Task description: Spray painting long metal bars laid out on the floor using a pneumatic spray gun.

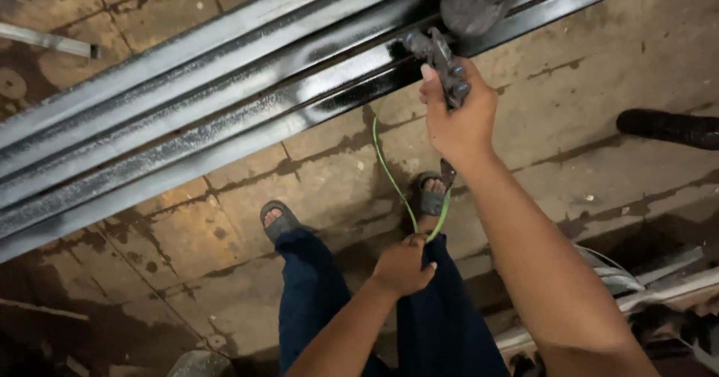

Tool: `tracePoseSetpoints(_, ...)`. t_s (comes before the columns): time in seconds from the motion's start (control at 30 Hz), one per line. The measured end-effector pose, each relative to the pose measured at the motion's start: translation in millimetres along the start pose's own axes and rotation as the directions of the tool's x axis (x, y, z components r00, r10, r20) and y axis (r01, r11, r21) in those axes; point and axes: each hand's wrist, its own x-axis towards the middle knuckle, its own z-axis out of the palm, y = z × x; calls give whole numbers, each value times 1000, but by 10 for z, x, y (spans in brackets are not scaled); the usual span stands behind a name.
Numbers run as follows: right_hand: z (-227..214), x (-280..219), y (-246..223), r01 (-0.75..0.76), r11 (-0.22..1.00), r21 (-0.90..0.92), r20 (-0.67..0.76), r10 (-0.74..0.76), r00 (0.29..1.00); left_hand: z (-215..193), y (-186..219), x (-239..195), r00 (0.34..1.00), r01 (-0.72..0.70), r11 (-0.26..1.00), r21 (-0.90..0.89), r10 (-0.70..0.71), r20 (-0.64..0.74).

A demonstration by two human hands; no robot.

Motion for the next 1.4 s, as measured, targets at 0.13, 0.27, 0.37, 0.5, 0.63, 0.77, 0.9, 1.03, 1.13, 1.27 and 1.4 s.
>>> tracePoseSetpoints(0.13,-117,16,79,-30,999,-19,-25,30,999,-65,89,-5,998,24,999,-42,-21,66)
tracePoseSetpoints(0.27,-221,25,147,-162,987,14,-20,162,987,-307,282,-91,986,69,991,-114,-51,156)
tracePoseSetpoints(0.37,-353,49,132,-84,996,-26,-4,84,996,-336,363,-85,983,91,991,-103,-72,170)
tracePoseSetpoints(0.5,-463,80,199,-117,992,-55,-48,115,992,-334,406,-91,990,59,988,-144,-40,133)
tracePoseSetpoints(0.63,-617,125,285,-72,989,-126,-60,65,996,-359,480,-64,989,57,982,-180,-30,147)
tracePoseSetpoints(0.77,-732,174,303,-44,967,-253,-119,14,993,-308,522,10,985,57,964,-260,-12,170)
tracePoseSetpoints(0.9,-832,227,420,56,946,-319,-158,-111,981,-49,443,150,999,-42,971,-235,46,8)
tracePoseSetpoints(1.03,-847,254,361,58,978,-203,-65,-72,995,11,454,225,998,-55,964,-260,58,3)
tracePoseSetpoints(1.13,-744,193,338,-44,991,-125,-47,38,998,52,453,197,998,-46,967,-252,55,25)
tracePoseSetpoints(1.27,-606,152,214,-36,995,-97,4,36,999,79,380,141,996,-79,964,-253,87,19)
tracePoseSetpoints(1.4,-482,128,116,-91,995,-28,43,92,995,0,347,49,998,-29,962,-273,42,43)
